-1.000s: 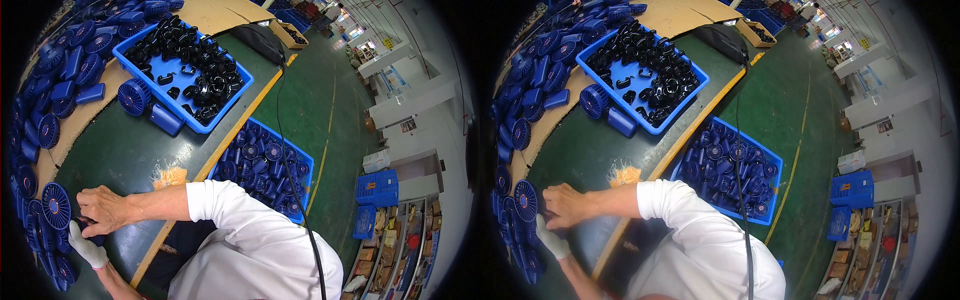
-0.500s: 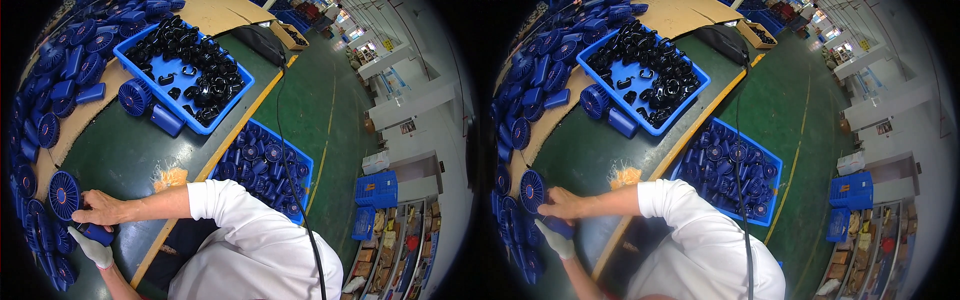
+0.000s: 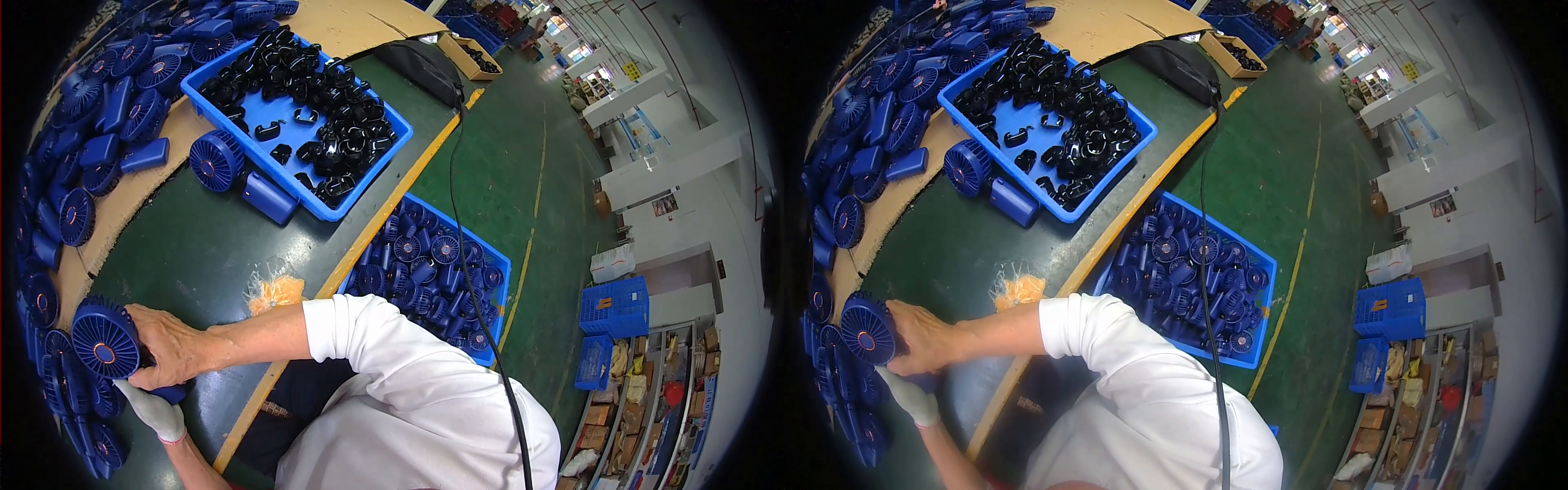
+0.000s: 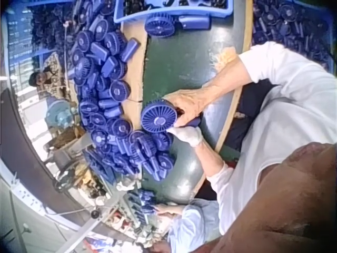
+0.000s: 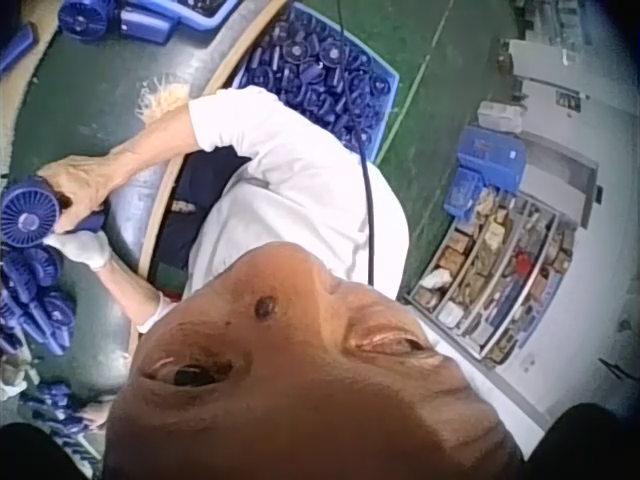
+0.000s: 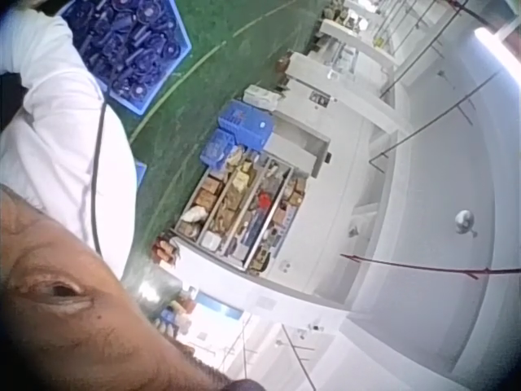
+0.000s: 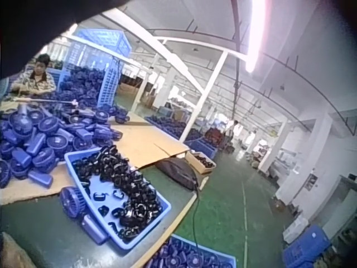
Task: Assembling small blue portable fans by attaching components on an assembly line.
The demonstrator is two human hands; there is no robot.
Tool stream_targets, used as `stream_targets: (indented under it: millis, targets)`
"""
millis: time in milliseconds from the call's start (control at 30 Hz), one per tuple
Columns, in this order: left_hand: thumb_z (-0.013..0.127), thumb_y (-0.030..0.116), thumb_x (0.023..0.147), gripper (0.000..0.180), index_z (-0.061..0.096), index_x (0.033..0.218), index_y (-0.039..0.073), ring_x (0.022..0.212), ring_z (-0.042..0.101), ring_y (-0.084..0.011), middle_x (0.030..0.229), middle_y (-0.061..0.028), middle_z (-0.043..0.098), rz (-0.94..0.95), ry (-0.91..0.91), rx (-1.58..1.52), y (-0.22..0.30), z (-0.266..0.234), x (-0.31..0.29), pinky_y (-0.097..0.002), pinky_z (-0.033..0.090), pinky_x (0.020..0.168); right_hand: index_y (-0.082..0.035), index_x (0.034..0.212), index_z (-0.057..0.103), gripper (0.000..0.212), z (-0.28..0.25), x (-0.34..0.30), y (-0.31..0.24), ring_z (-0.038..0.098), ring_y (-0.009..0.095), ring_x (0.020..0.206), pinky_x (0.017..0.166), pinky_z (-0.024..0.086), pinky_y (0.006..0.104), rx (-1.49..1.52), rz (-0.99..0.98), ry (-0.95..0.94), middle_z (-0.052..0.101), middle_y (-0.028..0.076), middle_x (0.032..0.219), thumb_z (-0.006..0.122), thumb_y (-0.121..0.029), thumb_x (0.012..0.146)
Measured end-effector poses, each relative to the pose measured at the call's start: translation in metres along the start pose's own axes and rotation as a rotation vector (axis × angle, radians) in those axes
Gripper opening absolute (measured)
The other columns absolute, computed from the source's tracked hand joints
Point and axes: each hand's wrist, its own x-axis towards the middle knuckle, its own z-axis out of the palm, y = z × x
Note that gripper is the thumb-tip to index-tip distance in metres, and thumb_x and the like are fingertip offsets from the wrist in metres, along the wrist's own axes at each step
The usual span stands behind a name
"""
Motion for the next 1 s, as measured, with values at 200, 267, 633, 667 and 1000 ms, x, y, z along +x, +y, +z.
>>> stream_targets:
  millis: [200, 267, 633, 667, 1000]
  targets:
    - [0.031, 0.047, 0.103, 0.053, 0.040, 0.140, 0.010, 0.126, 0.044, -0.0176, 0.134, -0.0024, 0.047, -0.154, -0.044, -0.185, 0.003, -0.017, 0.002, -0.0345, 0.032, 0.109, 0.000, 0.102, 0.060, 0.044, 0.023, -0.003, 0.017, 0.056, 0.039, 0.091, 0.082, 0.046, 0.0433, 0.100, 0.031, -0.049, 0.058, 0.023, 0.099, 0.067, -0.031, 0.072]
    - [0.037, 0.040, 0.103, 0.045, 0.043, 0.138, 0.013, 0.124, 0.045, -0.0195, 0.135, -0.0036, 0.047, 0.102, -0.296, 0.049, -0.022, -0.062, 0.015, -0.0360, 0.034, 0.108, -0.002, 0.105, 0.061, 0.044, 0.020, 0.001, 0.021, 0.057, 0.038, 0.085, 0.079, 0.048, 0.0426, 0.068, 0.176, -0.130, 0.060, 0.021, 0.093, 0.068, -0.031, 0.072]
    - [0.032, 0.033, 0.104, 0.042, 0.058, 0.105, 0.001, 0.089, 0.057, -0.0183, 0.098, -0.0097, 0.063, 0.234, -0.383, 0.490, 0.004, 0.001, 0.000, -0.0339, 0.045, 0.082, 0.001, 0.101, 0.062, 0.032, -0.006, 0.015, 0.001, 0.062, 0.016, 0.076, 0.069, 0.052, 0.0307, 0.037, 0.192, -0.137, 0.064, 0.011, 0.090, 0.071, -0.011, 0.072]
    - [0.033, 0.033, 0.103, 0.041, 0.059, 0.106, 0.001, 0.089, 0.057, -0.0191, 0.099, -0.0098, 0.063, 0.313, -0.388, 0.542, 0.000, -0.006, 0.002, -0.0339, 0.045, 0.082, 0.001, 0.102, 0.065, 0.036, -0.009, 0.017, 0.003, 0.064, 0.017, 0.084, 0.076, 0.052, 0.0322, 0.030, 0.289, -0.198, 0.068, 0.012, 0.096, 0.074, -0.019, 0.073]
    - [0.061, 0.006, 0.087, 0.023, 0.061, 0.108, -0.002, 0.077, 0.061, -0.0128, 0.087, -0.0067, 0.065, 0.654, -0.119, 0.942, 0.008, 0.022, -0.018, -0.0265, 0.050, 0.072, 0.002, 0.073, 0.062, 0.025, -0.043, 0.037, 0.033, 0.056, 0.015, 0.056, 0.056, 0.047, 0.0312, -0.047, 0.300, 0.102, 0.061, 0.008, 0.062, 0.068, -0.021, 0.066]
